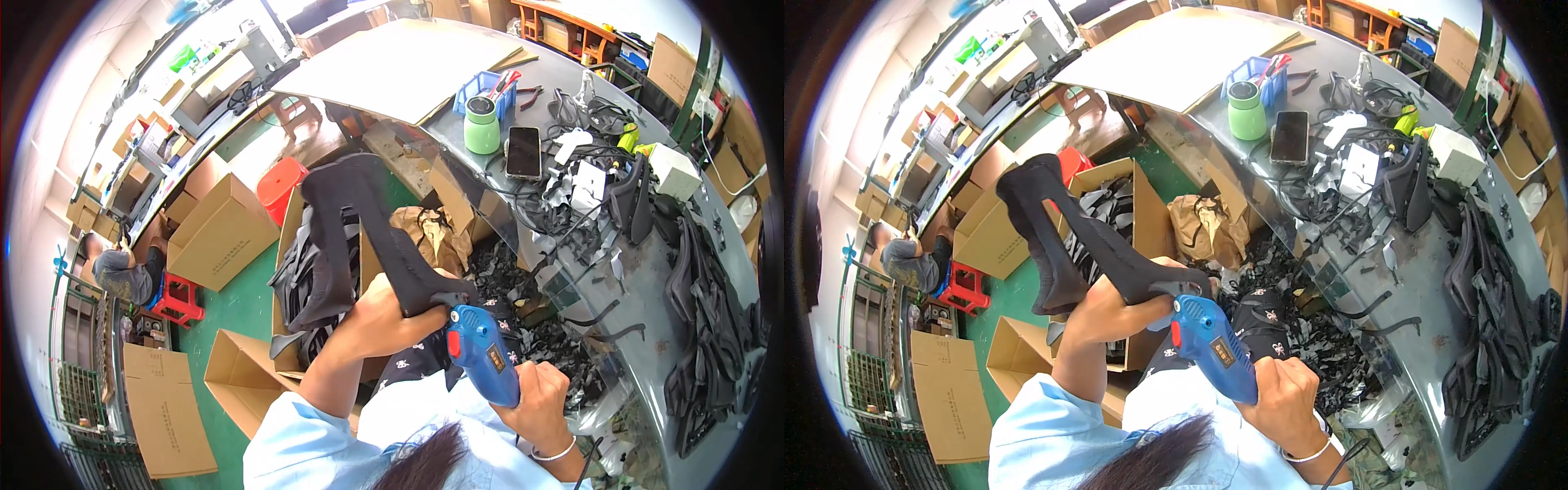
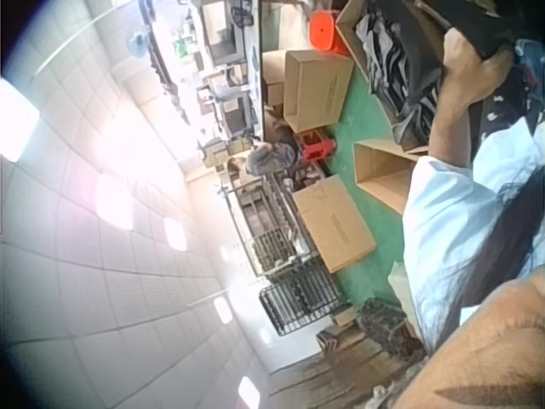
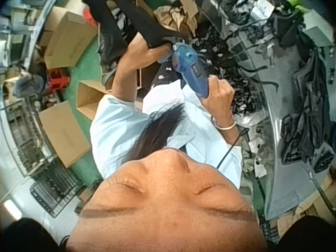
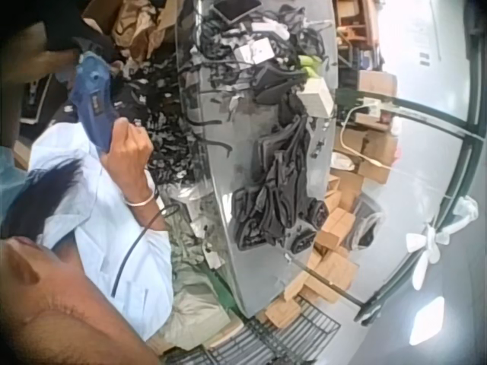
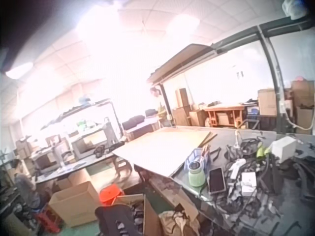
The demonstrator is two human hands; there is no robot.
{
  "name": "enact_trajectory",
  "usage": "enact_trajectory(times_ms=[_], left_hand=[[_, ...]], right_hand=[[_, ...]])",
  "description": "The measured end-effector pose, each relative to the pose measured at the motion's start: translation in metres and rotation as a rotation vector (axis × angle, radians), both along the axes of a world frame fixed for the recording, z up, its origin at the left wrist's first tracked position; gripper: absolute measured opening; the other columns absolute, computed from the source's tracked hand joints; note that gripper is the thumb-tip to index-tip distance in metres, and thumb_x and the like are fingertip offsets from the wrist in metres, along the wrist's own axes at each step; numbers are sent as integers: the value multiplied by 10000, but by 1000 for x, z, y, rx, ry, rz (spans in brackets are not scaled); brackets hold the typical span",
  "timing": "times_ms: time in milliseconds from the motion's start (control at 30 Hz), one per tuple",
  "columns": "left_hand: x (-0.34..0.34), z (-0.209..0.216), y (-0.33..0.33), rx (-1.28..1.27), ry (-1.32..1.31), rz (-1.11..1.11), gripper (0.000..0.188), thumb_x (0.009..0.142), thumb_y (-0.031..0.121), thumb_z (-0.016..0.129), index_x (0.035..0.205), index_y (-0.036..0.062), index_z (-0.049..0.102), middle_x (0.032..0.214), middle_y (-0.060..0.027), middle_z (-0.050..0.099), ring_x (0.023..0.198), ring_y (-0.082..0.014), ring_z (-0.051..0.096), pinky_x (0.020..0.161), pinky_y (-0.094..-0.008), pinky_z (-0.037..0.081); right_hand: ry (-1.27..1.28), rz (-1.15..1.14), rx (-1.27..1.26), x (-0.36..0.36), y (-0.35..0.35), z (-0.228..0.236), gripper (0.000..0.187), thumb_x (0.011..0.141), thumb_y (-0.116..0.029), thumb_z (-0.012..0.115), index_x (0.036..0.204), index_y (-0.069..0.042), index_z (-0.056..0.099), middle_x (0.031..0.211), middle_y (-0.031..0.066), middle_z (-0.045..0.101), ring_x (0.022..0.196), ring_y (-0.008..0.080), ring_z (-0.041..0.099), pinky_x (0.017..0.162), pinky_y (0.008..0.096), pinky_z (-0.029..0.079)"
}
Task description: The person uses a blue hot glue gun to apply adhesive to the edges of black, flexible parts. They pick up parts from a cardboard box, apply glue to specific seams, and place the finished items onto a pile on the table. The process is repeated continuously throughout the clip.
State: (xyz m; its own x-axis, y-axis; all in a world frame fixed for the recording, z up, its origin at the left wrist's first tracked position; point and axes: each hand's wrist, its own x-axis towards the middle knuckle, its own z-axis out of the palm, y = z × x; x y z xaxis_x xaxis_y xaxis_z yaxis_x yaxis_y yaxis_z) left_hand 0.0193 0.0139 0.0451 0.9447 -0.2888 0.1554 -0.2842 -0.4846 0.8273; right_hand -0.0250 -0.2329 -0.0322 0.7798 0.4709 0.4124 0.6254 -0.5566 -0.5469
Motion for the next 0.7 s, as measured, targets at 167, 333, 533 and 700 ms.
enact_trajectory(times_ms=[167, 333, 533, 700], left_hand=[[4, -31, 0, 43, -286, -61, 277, 753, -5, 653, 1027, -40, 632, 902, -122, 673, 789, -184, 655, 705, -292, 518], [0, -52, -14, -77, -316, 25, 312, 731, 88, 703, 1033, 33, 646, 957, -106, 688, 858, -273, 667, 764, -342, 515], [-4, -61, -22, 92, -257, 19, 267, 785, 76, 691, 1043, 23, 647, 1051, -93, 668, 968, -238, 639, 835, -347, 506], [-13, -73, -24, -24, -100, -11, 289, 785, 126, 685, 1065, 59, 658, 1025, -76, 669, 887, -216, 626, 780, -331, 496]], right_hand=[[63, 71, 124, 0, 6, 4, 367, 614, -205, 794, 698, -58, 468, 558, 84, 506, 472, 261, 520, 464, 357, 400], [196, 116, 218, -2, 12, 11, 386, 603, -219, 807, 715, -46, 481, 557, 86, 514, 462, 260, 531, 457, 347, 418], [303, 170, 307, -4, 14, 19, 400, 592, -214, 813, 735, -28, 489, 578, 91, 522, 489, 264, 556, 474, 338, 439], [276, 209, 325, -3, 12, 21, 438, 608, -229, 857, 749, -30, 493, 608, 67, 535, 489, 205, 556, 492, 295, 443]])
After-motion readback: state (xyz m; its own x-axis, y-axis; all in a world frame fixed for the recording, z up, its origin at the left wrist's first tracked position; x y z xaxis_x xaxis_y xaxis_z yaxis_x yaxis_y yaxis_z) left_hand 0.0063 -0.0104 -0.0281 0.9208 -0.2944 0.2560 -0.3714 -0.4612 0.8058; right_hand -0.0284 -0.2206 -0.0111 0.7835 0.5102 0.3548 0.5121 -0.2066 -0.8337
